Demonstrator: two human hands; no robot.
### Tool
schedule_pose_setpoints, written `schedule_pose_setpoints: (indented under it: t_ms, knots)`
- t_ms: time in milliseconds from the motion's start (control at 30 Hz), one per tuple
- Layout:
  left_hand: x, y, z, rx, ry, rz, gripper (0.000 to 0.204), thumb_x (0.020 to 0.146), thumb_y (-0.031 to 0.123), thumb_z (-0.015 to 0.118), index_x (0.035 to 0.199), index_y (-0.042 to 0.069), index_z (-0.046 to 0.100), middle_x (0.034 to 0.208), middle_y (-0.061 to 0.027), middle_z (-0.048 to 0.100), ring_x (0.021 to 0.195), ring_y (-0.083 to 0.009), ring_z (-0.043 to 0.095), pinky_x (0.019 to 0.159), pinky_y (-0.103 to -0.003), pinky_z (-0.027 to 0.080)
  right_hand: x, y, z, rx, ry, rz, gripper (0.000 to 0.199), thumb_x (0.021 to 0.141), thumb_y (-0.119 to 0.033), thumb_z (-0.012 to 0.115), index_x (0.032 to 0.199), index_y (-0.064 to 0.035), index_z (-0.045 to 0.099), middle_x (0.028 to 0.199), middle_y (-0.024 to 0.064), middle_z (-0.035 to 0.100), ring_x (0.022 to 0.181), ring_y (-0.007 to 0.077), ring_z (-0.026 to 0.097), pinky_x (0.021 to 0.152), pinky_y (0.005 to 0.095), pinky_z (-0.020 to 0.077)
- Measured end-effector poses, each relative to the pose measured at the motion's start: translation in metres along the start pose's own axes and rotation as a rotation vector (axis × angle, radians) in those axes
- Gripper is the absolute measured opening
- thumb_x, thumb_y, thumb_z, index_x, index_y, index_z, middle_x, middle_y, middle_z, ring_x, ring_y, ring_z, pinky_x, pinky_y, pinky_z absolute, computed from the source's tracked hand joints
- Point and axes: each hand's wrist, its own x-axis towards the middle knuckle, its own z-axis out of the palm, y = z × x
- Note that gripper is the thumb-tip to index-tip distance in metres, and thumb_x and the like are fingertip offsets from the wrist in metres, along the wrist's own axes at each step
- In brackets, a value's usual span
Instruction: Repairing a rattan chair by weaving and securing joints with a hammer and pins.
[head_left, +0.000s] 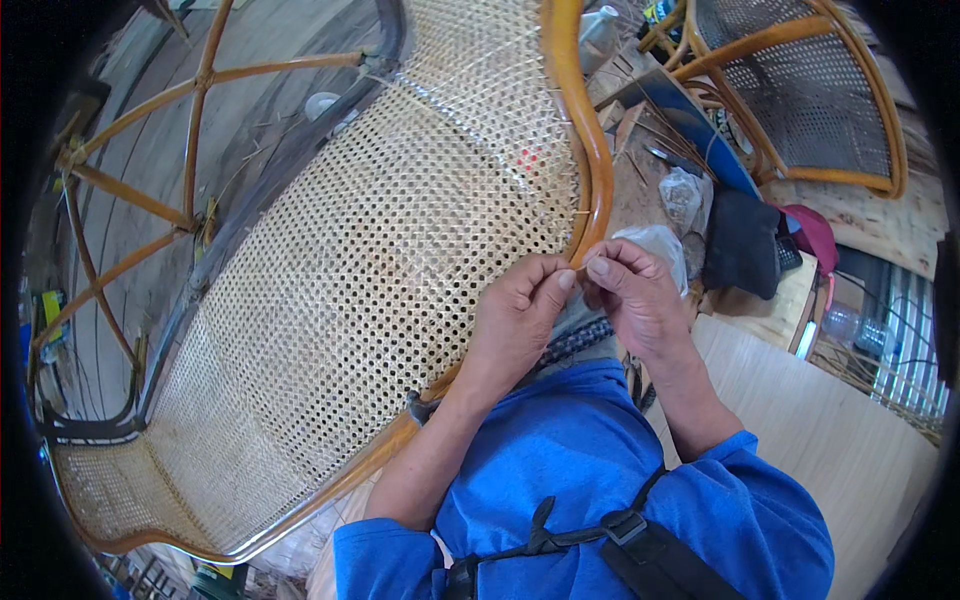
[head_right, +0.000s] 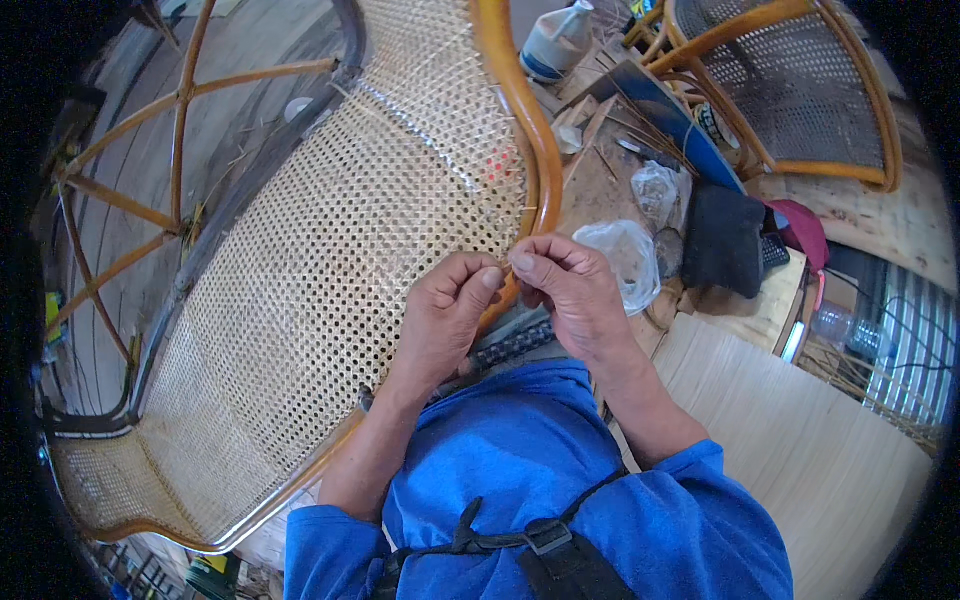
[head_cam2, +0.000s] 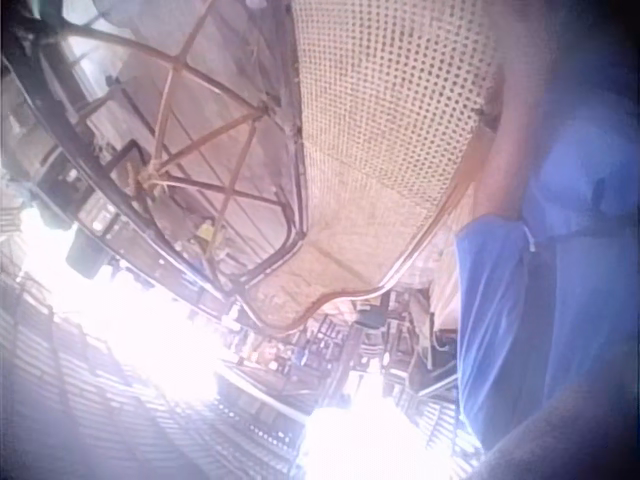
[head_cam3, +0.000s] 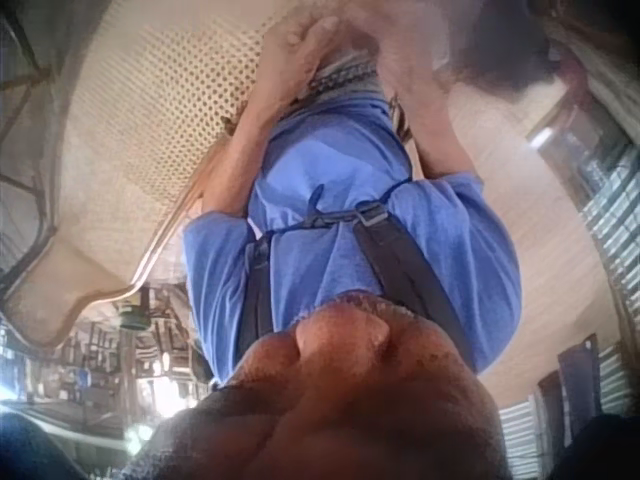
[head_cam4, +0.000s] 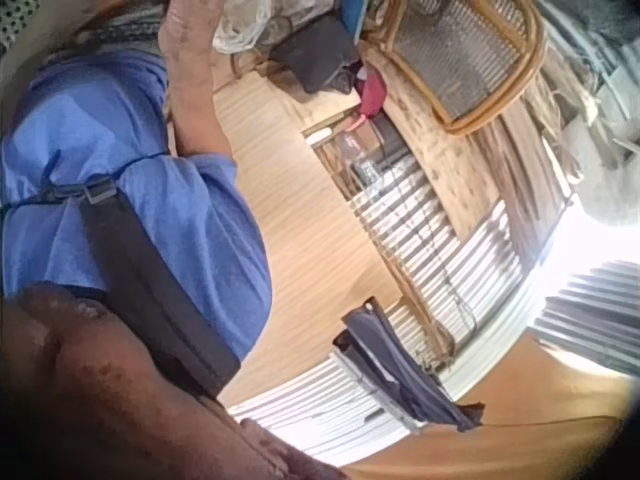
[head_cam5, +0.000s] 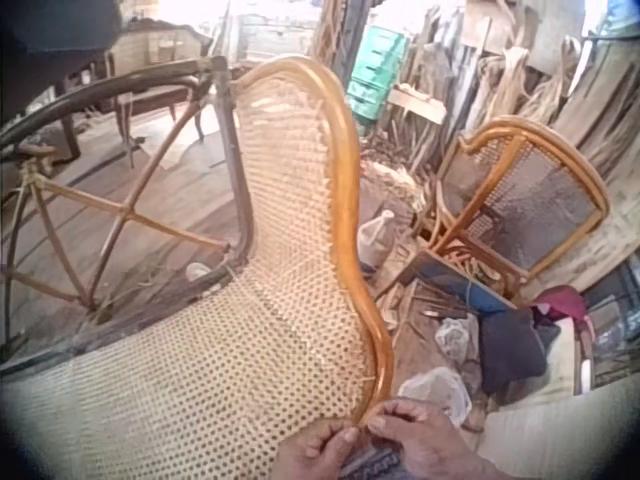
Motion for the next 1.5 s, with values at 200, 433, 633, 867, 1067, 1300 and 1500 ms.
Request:
schedule_pose_setpoints:
  t_ms: [200, 433, 633, 867, 1067, 1300, 1500]
  knots:
    - [0.001, -0.004, -0.025, 0.272, -0.082, 0.127, 0.02, 0.091, 0.018, 0.058, 0.097, 0.0, 0.064, 0.085, -0.0091, 0.063, 0.082, -0.0158, 0.06, 0.077, -0.028, 0.048, 0.006, 0.002, -0.003, 0.117, -0.115, 0.405, 0.013, 0.088, -0.014, 0.064, 0.095, -0.0035, 0.061, 0.076, 0.0025, 0.061, 0.065, 0.0121, 0.056, 0.058, 0.0251, 0.0447]
    - [0.078, -0.006, -0.076, 0.418, 0.245, -0.027, 0.028, 0.093, 0.024, 0.055, 0.11, 0.003, 0.062, 0.079, -0.0092, 0.064, 0.066, -0.0147, 0.06, 0.062, -0.031, 0.05, 0.066, -0.007, 0.02, -0.509, 0.039, -0.096, 0.01, 0.088, -0.009, 0.062, 0.095, -0.0022, 0.061, 0.074, 0.0018, 0.061, 0.065, 0.0081, 0.057, 0.056, 0.0204, 0.0444]
    - [0.116, -0.004, -0.073, 0.481, 0.106, 0.129, 0.027, 0.087, 0.027, 0.06, 0.095, 0.002, 0.066, 0.083, -0.0181, 0.066, 0.075, -0.0319, 0.063, 0.071, -0.04, 0.049, 0.103, 0.008, 0.017, -0.705, 0.068, -0.302, 0.006, 0.085, -0.005, 0.063, 0.089, -0.0003, 0.063, 0.074, -0.0004, 0.061, 0.067, 0.0055, 0.055, 0.061, 0.02, 0.0447]
    - [0.126, -0.017, -0.071, 0.664, 0.136, 0.304, 0.023, 0.085, 0.028, 0.062, 0.094, 0.008, 0.068, 0.09, -0.0158, 0.067, 0.082, -0.033, 0.064, 0.073, -0.041, 0.05, 0.113, 0.023, 0.012, -0.929, 0.145, -0.345, 0.006, 0.083, -0.006, 0.065, 0.087, -0.0023, 0.066, 0.075, 0.0, 0.063, 0.069, 0.0061, 0.055, 0.065, 0.0225, 0.0463]
    - [0.127, -0.022, -0.064, 0.645, 0.245, 0.355, 0.021, 0.082, 0.028, 0.068, 0.087, 0.008, 0.07, 0.077, -0.0135, 0.065, 0.068, -0.0311, 0.063, 0.064, -0.039, 0.049, 0.108, 0.022, 0.019, -0.956, 0.169, -0.369, 0.007, 0.082, -0.007, 0.066, 0.087, -0.0019, 0.066, 0.074, 0.0006, 0.063, 0.069, 0.0062, 0.056, 0.065, 0.0228, 0.0467]
    - [0.129, -0.021, -0.061, 0.716, 0.272, 0.34, 0.024, 0.083, 0.032, 0.066, 0.085, 0.009, 0.069, 0.077, -0.0124, 0.066, 0.07, -0.0318, 0.064, 0.064, -0.04, 0.049, 0.104, 0.026, 0.022, -0.84, 0.191, -0.336, 0.006, 0.083, -0.006, 0.065, 0.087, -0.002, 0.066, 0.074, 0.0011, 0.063, 0.069, 0.0062, 0.055, 0.065, 0.0227, 0.0463]
    - [0.129, -0.025, -0.06, 0.697, 0.288, 0.348, 0.023, 0.084, 0.033, 0.064, 0.086, 0.012, 0.07, 0.075, -0.0116, 0.066, 0.07, -0.0314, 0.064, 0.063, -0.041, 0.049, 0.102, 0.036, 0.028, -0.975, 0.217, -0.52, 0.006, 0.082, -0.004, 0.065, 0.087, -0.0024, 0.064, 0.073, 0.005, 0.063, 0.066, 0.0085, 0.055, 0.063, 0.0247, 0.0462]
